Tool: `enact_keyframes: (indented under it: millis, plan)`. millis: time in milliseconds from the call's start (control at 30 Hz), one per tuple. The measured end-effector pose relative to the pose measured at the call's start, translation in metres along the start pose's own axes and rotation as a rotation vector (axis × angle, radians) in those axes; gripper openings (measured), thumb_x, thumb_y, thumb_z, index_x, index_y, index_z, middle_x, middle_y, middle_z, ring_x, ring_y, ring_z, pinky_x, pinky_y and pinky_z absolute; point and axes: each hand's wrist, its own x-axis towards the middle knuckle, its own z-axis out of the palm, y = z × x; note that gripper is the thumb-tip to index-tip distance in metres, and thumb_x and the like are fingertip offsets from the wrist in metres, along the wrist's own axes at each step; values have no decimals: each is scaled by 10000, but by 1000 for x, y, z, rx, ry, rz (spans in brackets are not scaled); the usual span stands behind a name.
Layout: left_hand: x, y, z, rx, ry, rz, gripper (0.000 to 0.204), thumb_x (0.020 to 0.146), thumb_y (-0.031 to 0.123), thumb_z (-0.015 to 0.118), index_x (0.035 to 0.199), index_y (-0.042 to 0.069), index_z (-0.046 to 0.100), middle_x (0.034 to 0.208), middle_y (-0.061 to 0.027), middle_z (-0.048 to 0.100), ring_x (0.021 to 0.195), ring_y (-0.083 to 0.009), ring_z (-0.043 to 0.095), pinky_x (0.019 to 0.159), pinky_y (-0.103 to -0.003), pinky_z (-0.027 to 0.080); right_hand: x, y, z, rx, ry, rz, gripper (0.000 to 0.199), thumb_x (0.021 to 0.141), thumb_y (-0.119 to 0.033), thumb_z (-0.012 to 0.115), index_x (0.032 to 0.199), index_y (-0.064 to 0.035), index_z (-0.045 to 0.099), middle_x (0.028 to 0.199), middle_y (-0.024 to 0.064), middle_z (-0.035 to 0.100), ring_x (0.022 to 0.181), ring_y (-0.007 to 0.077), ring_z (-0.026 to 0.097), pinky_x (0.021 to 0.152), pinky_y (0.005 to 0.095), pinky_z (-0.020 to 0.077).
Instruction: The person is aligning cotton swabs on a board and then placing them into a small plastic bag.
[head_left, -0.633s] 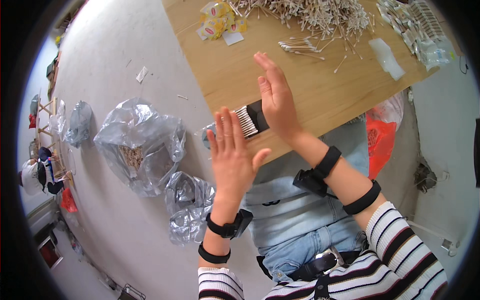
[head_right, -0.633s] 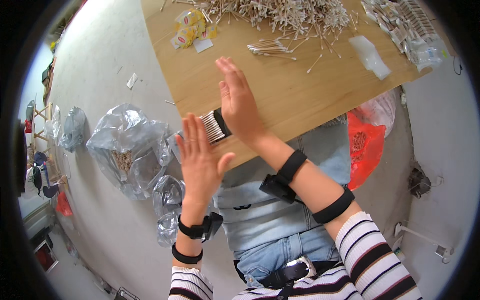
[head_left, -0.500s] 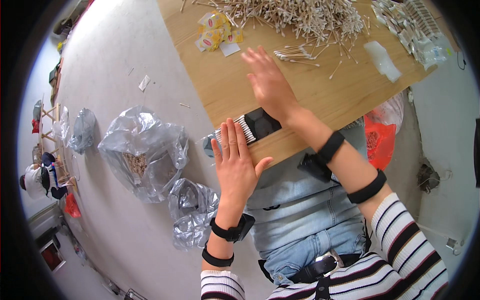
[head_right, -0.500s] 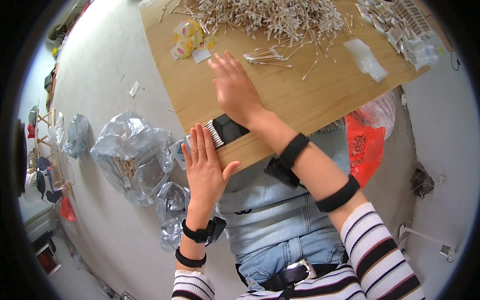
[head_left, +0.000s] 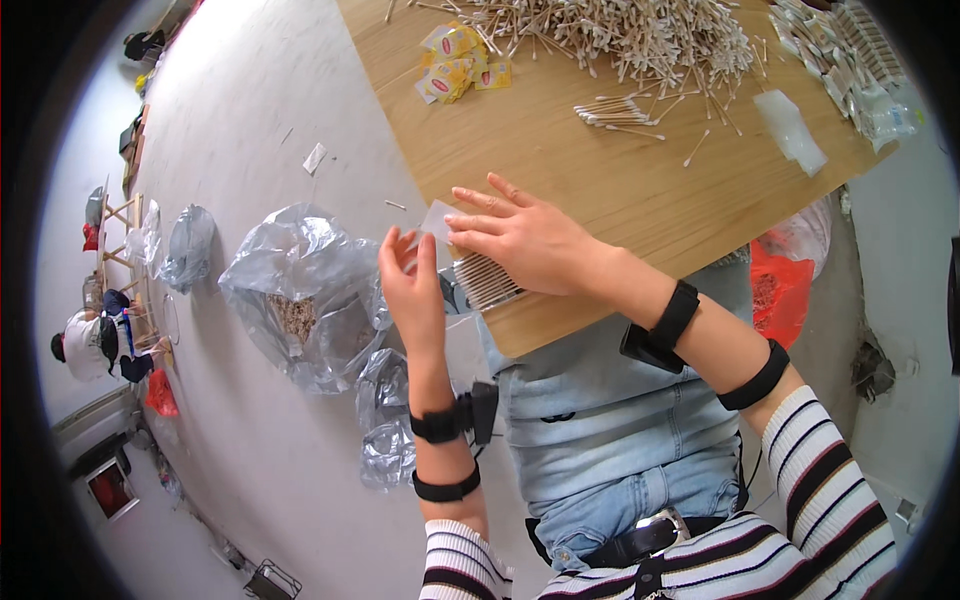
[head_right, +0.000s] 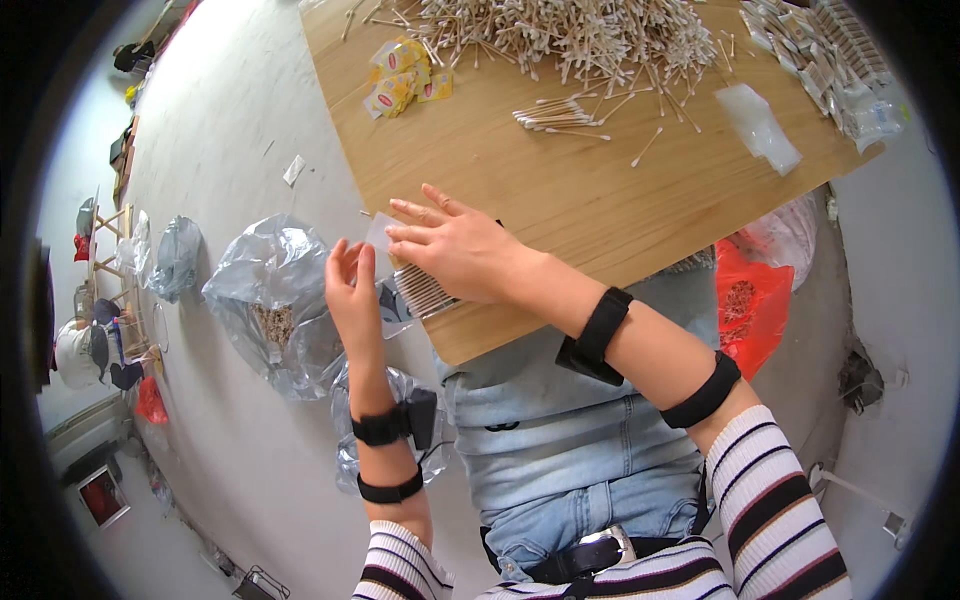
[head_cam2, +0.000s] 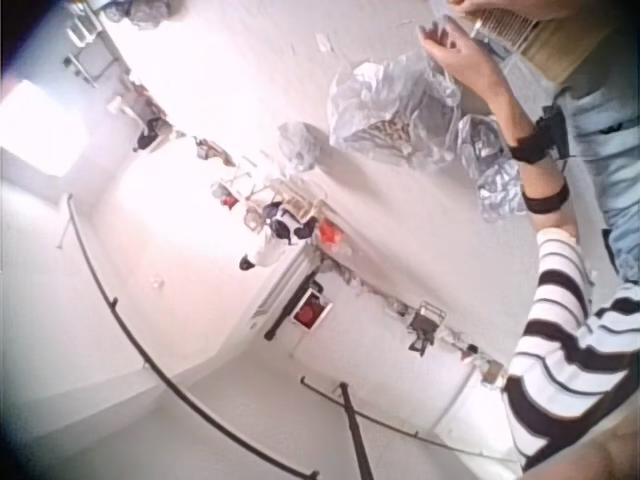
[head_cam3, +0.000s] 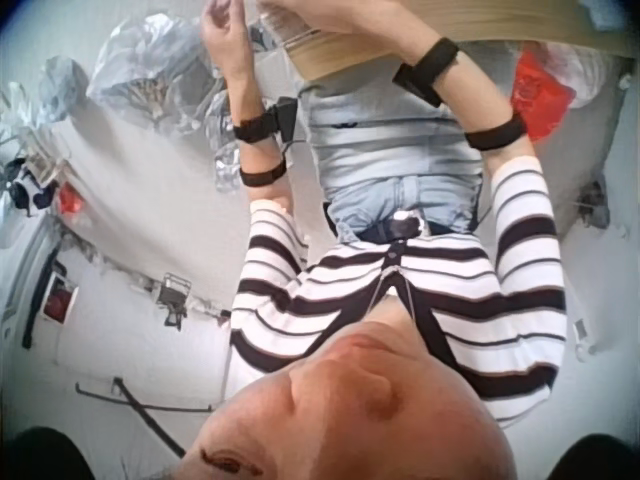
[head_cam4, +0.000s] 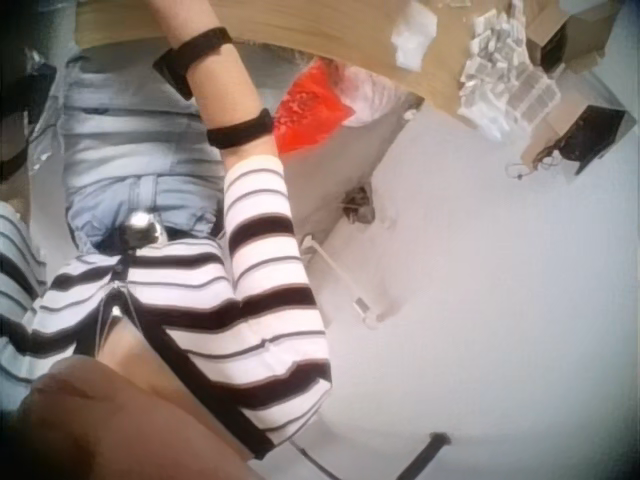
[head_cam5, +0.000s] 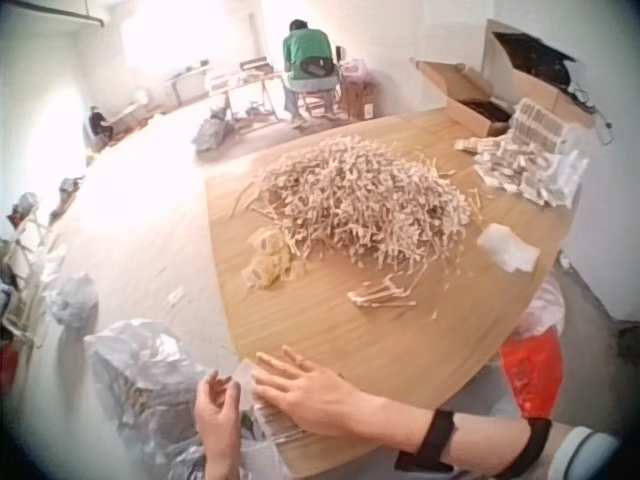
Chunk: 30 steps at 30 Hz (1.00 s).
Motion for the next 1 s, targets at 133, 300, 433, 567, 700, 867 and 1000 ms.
enact_keyframes:
  millis: [133,300,433,567,700,867,1000]
  plan:
    - [16,-10,-2,-218,-203,-228,259,908,132,687,1090,-46,636,956,-41,680,840,-100,622,708,-230,483,-1,-11,4,33,-35,-7,351,889,-86,554,1238,-78,585,1372,65,560,1408,257,375,1186,501,251]
    - [-6,44,-13,-262,-106,-140,94,881,4,665,962,-41,651,926,-65,673,835,-87,614,707,-216,484,-11,-28,-25,709,252,475,273,958,-128,569,1217,-42,574,1203,84,631,1174,216,570,1030,416,440]
    - [-26,54,-24,-589,-279,149,173,807,-189,556,865,-39,621,1039,-144,661,941,-149,622,856,-280,495,-18,-30,-44,1604,197,885,284,988,-187,589,1211,-13,568,1075,65,655,948,100,623,838,270,518]
    - [-37,57,-28,-603,-439,158,163,811,-180,563,854,-37,625,1076,-162,680,963,-163,629,893,-298,490,-29,-33,-54,1638,87,843,297,949,-180,642,1187,-11,586,1041,53,665,905,86,624,802,243,510]
    - [-43,44,-23,-441,-410,204,138,841,-140,559,892,-31,627,1129,-176,676,978,-161,623,896,-295,485,-36,-27,-57,1467,26,800,281,901,-146,682,1130,-5,601,969,46,674,845,84,619,739,234,500]
    - [-56,55,-18,-582,-390,-93,349,888,-51,615,1232,-22,563,1047,-117,692,853,-94,615,782,-236,491,-51,-28,-49,1251,37,640,238,868,-100,681,1062,6,593,891,44,660,803,93,616,719,242,502]
    - [-70,56,-19,-392,-572,-147,301,849,11,714,1133,-2,616,769,36,615,692,5,536,609,-153,410,-53,-41,-55,1138,-16,603,267,872,-66,676,1107,-4,565,915,16,614,857,84,587,758,243,490]
